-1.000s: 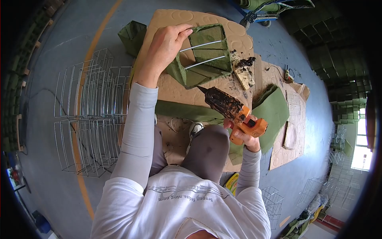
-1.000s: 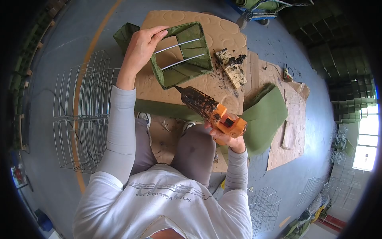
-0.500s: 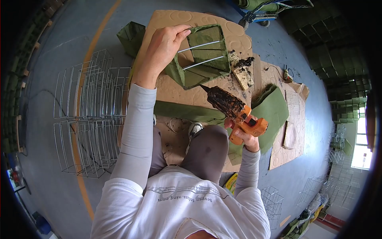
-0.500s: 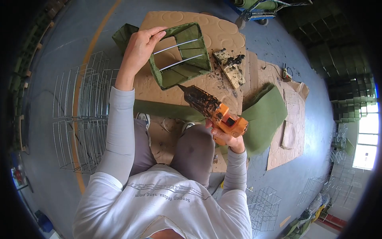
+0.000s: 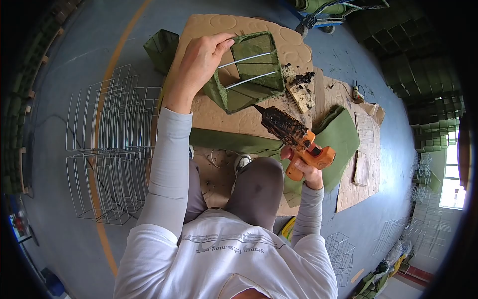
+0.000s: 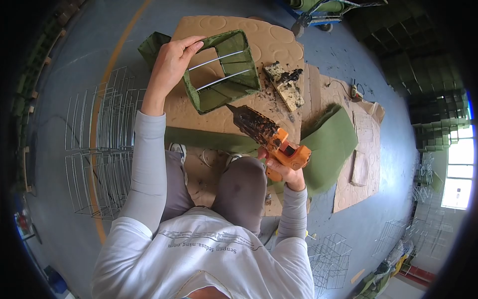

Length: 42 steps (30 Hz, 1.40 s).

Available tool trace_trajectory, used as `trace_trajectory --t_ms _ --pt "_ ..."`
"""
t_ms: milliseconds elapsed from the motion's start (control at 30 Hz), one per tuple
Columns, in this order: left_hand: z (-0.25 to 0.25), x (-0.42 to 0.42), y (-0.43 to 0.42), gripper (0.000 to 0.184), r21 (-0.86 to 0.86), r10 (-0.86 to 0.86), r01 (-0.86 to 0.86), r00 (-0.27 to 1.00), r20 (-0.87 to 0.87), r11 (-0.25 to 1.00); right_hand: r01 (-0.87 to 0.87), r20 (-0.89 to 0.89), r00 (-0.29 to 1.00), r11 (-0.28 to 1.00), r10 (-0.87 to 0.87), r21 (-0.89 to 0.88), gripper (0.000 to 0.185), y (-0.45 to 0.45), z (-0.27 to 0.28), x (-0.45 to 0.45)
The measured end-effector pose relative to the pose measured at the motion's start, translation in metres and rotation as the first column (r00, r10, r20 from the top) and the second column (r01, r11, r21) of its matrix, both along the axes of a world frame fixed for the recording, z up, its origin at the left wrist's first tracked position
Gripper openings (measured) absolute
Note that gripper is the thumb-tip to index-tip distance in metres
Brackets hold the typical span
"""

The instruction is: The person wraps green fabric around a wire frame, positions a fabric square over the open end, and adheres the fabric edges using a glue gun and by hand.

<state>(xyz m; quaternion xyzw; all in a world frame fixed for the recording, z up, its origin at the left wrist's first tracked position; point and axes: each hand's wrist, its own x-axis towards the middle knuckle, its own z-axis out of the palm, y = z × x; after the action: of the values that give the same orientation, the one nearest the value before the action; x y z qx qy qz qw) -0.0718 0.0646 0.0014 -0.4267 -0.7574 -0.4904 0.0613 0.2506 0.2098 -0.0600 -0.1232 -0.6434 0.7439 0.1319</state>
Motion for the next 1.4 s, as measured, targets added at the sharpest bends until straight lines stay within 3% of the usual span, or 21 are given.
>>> trace_trajectory --t_ms 400,633,1400 --pt "0.000 0.001 0.000 0.029 -0.028 0.022 -0.022 1.000 -0.006 0.999 0.010 -0.041 0.999 0.999 -0.012 -0.043 0.038 0.004 -0.008 0.003" --pt "-0.004 -0.001 0.002 0.028 0.048 0.006 -0.004 0.999 -0.039 0.999 -0.001 -0.062 0.998 1.000 0.001 -0.004 0.038 0.008 -0.010 0.005" --pt "-0.004 -0.001 0.002 0.029 0.057 0.008 -0.005 0.999 -0.036 0.998 0.015 -0.094 0.995 1.000 -0.018 -0.026 0.046 0.025 -0.027 0.011"
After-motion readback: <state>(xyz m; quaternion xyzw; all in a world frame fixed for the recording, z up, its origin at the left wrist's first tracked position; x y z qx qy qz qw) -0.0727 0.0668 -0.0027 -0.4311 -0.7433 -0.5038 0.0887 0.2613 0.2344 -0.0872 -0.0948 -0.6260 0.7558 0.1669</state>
